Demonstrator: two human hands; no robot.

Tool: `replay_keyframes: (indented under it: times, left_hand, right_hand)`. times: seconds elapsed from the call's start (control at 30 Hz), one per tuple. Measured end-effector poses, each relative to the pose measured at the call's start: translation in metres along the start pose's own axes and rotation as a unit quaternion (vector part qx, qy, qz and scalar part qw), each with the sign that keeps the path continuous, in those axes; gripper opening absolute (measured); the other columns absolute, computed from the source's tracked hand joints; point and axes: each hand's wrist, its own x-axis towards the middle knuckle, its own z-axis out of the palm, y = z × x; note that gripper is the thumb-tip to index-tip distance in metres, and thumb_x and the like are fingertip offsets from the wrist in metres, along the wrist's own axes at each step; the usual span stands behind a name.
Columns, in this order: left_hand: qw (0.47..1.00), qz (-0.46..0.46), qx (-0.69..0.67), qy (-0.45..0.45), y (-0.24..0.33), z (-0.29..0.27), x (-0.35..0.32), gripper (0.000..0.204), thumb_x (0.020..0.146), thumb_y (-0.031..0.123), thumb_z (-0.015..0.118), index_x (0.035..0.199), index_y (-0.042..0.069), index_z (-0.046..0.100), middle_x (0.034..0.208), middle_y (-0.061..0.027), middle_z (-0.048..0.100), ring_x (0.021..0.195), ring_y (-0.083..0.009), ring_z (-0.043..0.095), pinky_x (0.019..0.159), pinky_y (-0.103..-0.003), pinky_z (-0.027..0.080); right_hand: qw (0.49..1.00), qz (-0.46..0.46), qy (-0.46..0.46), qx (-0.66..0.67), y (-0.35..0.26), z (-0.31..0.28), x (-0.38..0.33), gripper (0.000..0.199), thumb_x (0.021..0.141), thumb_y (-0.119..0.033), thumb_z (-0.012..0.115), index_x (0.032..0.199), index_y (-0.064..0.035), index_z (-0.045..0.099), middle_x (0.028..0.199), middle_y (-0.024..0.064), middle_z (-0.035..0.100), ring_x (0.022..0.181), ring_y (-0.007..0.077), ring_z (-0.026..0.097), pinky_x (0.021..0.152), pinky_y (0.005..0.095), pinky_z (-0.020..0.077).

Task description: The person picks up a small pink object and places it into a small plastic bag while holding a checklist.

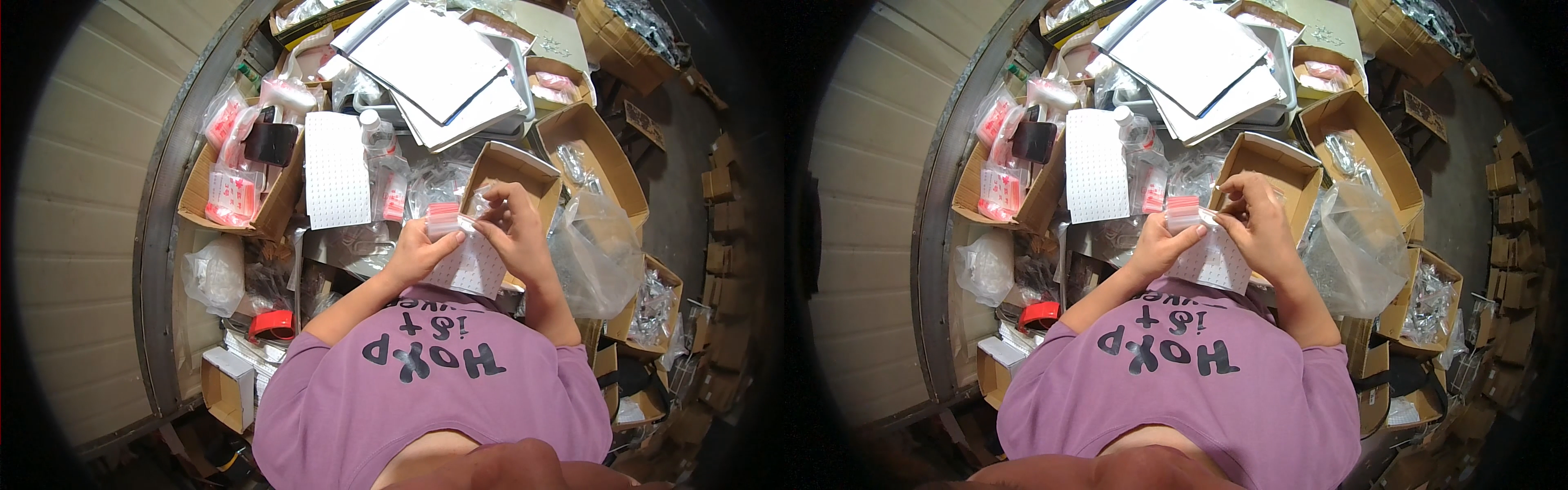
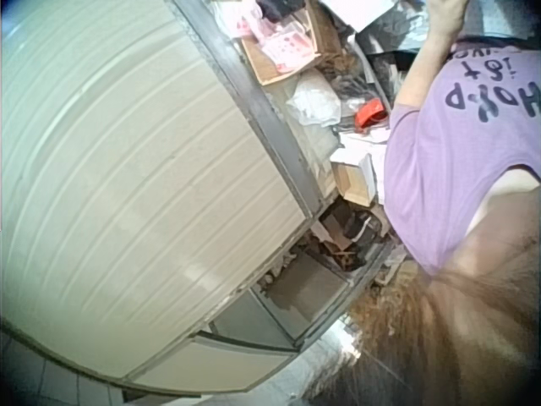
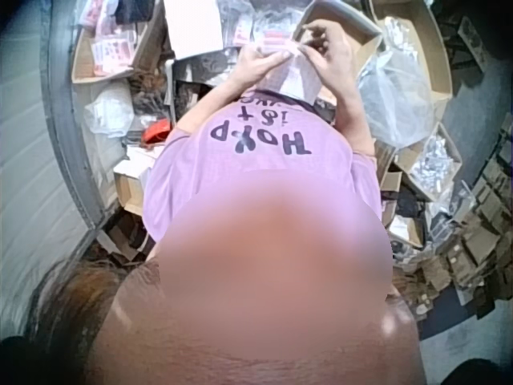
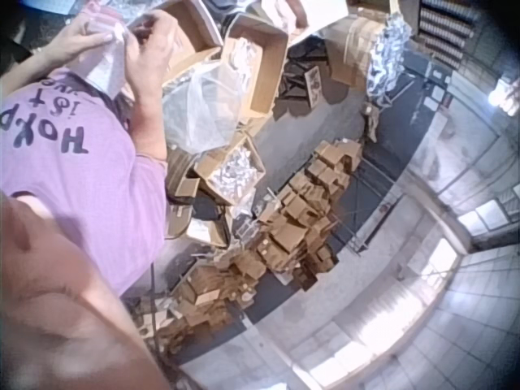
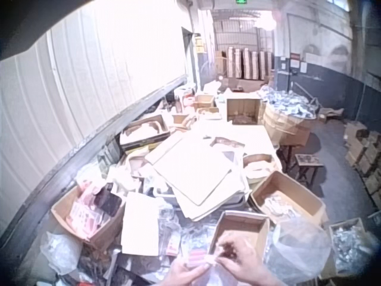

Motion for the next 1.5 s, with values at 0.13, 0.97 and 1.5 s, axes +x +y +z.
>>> replay_keyframes:
  times: [0.13, 0.97, 1.5]
  left_hand:
    - [1.000, 0.001, 0.016, -0.014, 0.001, 0.000, 0.002, 0.025, 0.089, 0.016, 0.063, 0.107, -0.002, 0.063, 0.096, -0.0044, 0.065, 0.086, -0.0098, 0.059, 0.078, -0.025, 0.047]
    - [0.996, 0.000, 0.093, 0.007, -0.024, -0.007, 0.006, 0.026, 0.089, 0.017, 0.058, 0.107, -0.001, 0.062, 0.087, -0.0039, 0.066, 0.077, -0.0096, 0.058, 0.069, -0.026, 0.047]
    - [0.996, -0.079, -0.012, -0.030, -0.007, -0.008, 0.002, 0.027, 0.093, 0.021, 0.054, 0.103, -0.002, 0.065, 0.094, -0.0058, 0.065, 0.085, -0.0110, 0.059, 0.076, -0.025, 0.047]
  right_hand:
    - [0.999, 0.003, -0.012, 0.051, 0.004, 0.001, -0.002, 0.036, 0.073, 0.014, 0.060, 0.104, -0.0011, 0.051, 0.102, 0.0101, 0.048, 0.085, 0.0179, 0.063, 0.070, 0.0272, 0.0525]
    - [0.990, -0.032, -0.065, -0.118, 0.021, 0.009, 0.004, 0.028, 0.076, 0.001, 0.063, 0.101, -0.0022, 0.050, 0.084, 0.0163, 0.063, 0.081, 0.0321, 0.063, 0.068, 0.0391, 0.0486]
    - [0.953, -0.027, 0.116, -0.280, 0.024, -0.021, 0.015, 0.019, 0.077, -0.004, 0.065, 0.094, -0.0041, 0.057, 0.087, 0.0128, 0.061, 0.084, 0.0315, 0.059, 0.076, 0.0412, 0.0441]
